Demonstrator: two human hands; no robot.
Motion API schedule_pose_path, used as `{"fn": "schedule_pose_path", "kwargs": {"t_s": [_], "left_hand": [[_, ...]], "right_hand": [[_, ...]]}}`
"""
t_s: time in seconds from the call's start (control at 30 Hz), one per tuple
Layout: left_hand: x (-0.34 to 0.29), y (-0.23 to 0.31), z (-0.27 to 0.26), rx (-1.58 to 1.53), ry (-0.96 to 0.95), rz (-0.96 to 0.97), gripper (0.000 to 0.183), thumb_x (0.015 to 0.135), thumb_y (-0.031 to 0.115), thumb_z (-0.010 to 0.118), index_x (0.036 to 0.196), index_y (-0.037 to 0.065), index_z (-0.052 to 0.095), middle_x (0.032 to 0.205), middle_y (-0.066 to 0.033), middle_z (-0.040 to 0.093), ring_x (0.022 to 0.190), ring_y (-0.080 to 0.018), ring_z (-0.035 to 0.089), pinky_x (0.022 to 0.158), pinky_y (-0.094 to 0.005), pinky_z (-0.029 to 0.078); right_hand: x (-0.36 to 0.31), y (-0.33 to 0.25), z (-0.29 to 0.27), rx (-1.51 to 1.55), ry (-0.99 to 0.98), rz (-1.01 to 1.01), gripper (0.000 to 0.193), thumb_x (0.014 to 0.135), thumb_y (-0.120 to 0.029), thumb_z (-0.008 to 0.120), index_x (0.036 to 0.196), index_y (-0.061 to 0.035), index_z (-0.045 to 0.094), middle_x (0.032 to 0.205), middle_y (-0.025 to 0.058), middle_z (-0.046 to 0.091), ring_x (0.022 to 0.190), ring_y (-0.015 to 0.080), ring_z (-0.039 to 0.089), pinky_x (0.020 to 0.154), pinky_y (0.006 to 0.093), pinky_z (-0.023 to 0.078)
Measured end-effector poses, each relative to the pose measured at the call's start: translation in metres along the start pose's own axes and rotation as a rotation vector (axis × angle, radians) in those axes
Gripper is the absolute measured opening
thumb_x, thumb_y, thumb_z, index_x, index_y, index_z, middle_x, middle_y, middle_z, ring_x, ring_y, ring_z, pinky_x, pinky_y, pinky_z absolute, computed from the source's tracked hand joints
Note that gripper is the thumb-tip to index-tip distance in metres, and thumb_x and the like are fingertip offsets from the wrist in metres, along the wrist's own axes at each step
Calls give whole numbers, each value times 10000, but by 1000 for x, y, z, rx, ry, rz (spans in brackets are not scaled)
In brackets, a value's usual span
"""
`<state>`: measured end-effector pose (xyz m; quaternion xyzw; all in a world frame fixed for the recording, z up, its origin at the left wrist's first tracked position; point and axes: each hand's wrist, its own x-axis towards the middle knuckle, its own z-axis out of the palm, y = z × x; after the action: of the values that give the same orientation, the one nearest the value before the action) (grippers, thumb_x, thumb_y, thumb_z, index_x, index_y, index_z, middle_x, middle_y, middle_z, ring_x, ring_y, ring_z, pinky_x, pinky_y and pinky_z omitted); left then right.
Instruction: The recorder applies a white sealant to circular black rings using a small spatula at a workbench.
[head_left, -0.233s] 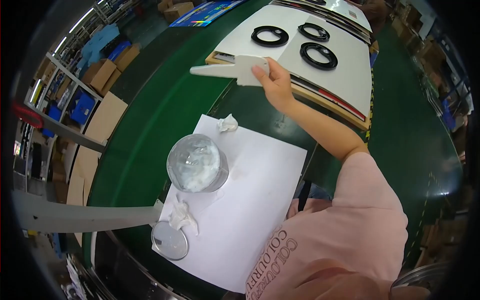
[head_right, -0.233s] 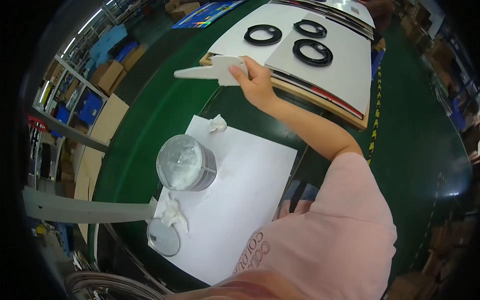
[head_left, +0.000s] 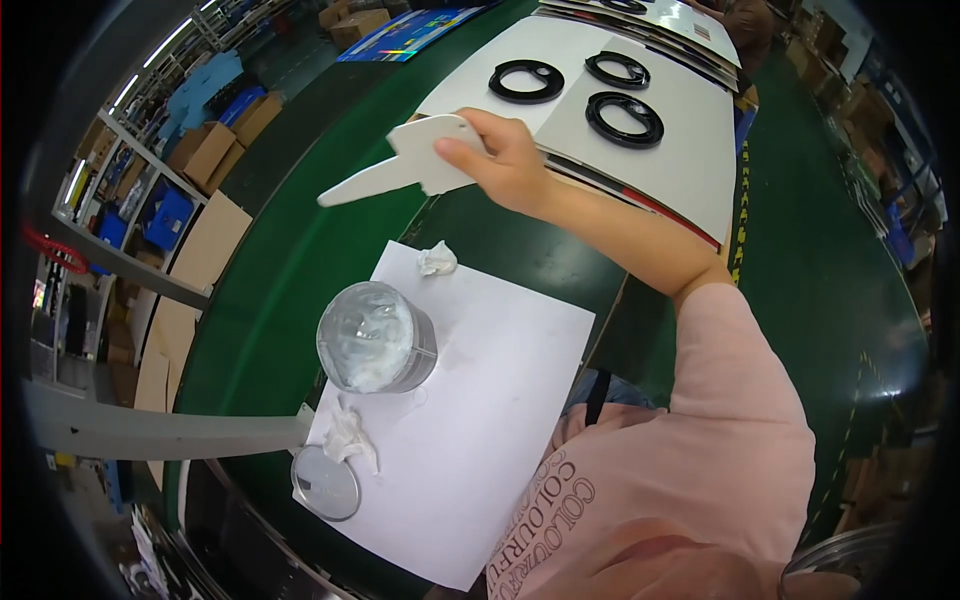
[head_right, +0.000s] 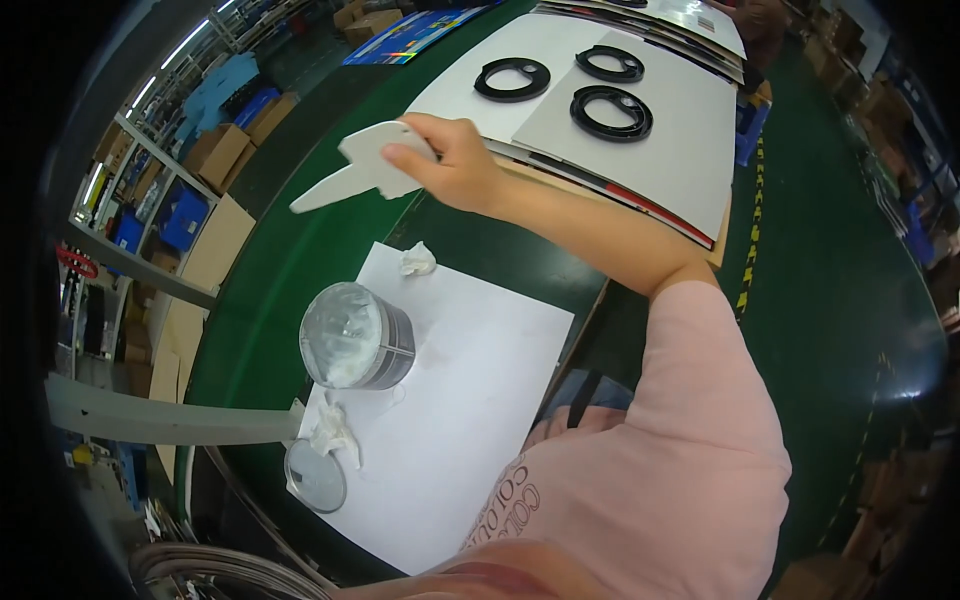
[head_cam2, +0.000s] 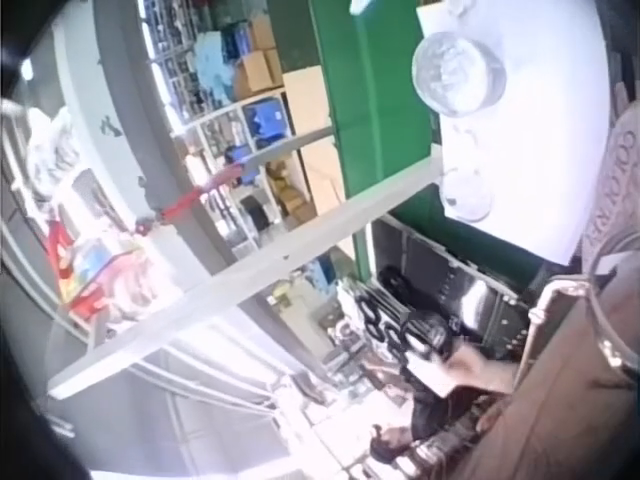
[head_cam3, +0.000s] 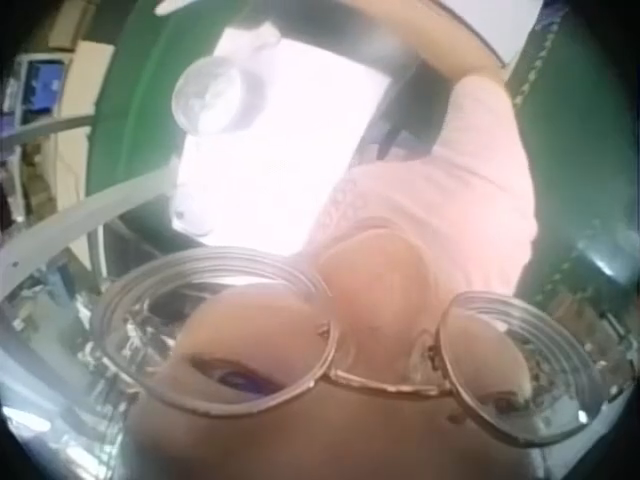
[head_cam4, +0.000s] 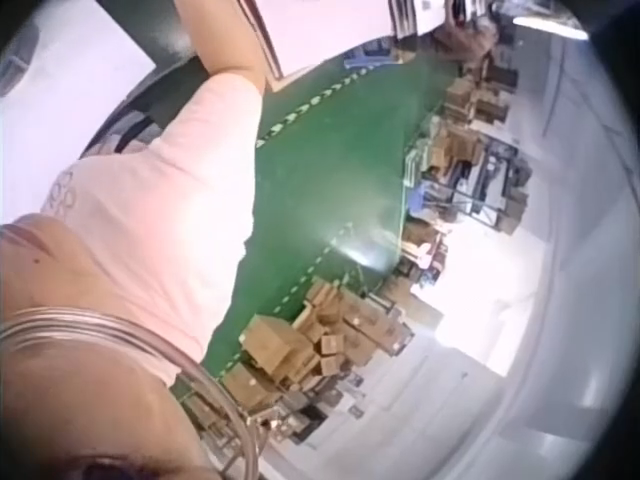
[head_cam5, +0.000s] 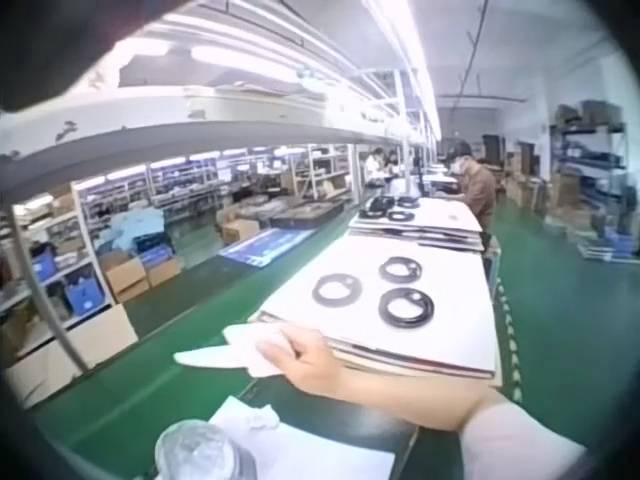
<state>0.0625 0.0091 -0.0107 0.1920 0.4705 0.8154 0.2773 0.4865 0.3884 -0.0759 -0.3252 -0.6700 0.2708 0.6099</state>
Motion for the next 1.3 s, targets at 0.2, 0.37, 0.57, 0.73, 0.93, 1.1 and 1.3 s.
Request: {"fn": "schedule_pose_path", "kwargs": {"t_s": [0.2, 0.37, 0.57, 0.73, 0.93, 1.1, 1.3], "left_hand": [[-53, -84, 32, 187, -49, -326, 370, 765, 28, 508, 1104, -105, 443, 1077, -201, 494, 996, -252, 463, 917, -354, 330], [-61, -150, 52, -287, -69, -530, 193, 844, 176, 389, 936, 27, 470, 1249, -318, 278, 1204, -381, 255, 983, -497, 193], [-74, -168, 80, -500, -212, -699, 206, 851, 232, 384, 866, 39, 456, 1258, -329, 251, 1211, -395, 233, 978, -469, 216], [-83, -178, 77, -402, -257, -779, 159, 856, 163, 394, 982, 81, 443, 1266, -240, 317, 1222, -318, 251, 985, -430, 225], [-83, -182, 71, -438, -261, -822, 199, 861, 151, 386, 1036, 70, 436, 1278, -198, 313, 1231, -288, 235, 985, -415, 217], [-79, -169, 76, -85, -445, -768, 319, 859, 143, 423, 1133, -20, 412, 1278, -192, 321, 1227, -255, 253, 987, -380, 223], [-76, -159, 63, 222, -559, -763, 331, 821, 52, 482, 1130, -32, 397, 1169, -185, 451, 1122, -245, 412, 956, -346, 298]], "right_hand": [[24, -30, 21, -193, -380, -262, 210, 793, -206, 553, 900, -26, 547, 694, 99, 562, 621, 153, 535, 569, 249, 415], [46, -50, 50, -521, -622, -393, 142, 784, -169, 527, 832, -36, 514, 642, 170, 538, 567, 259, 558, 512, 354, 409], [47, -107, 83, -485, -861, -458, 156, 799, -158, 485, 757, -9, 497, 591, 163, 501, 529, 314, 503, 497, 340, 390], [48, -120, 98, -806, -1089, -515, 169, 770, -148, 460, 721, 8, 507, 599, 204, 509, 608, 370, 504, 557, 411, 401], [47, -128, 100, -921, -1159, -360, 174, 763, -123, 460, 749, 37, 528, 662, 217, 536, 654, 357, 527, 612, 393, 417], [71, -44, 83, -165, -1254, -284, 205, 768, -103, 473, 851, 72, 540, 730, 171, 582, 671, 264, 569, 631, 325, 434], [62, -82, 90, -589, -943, 436, 215, 775, -88, 482, 904, 73, 540, 760, 115, 602, 694, 178, 573, 619, 286, 440]]}}
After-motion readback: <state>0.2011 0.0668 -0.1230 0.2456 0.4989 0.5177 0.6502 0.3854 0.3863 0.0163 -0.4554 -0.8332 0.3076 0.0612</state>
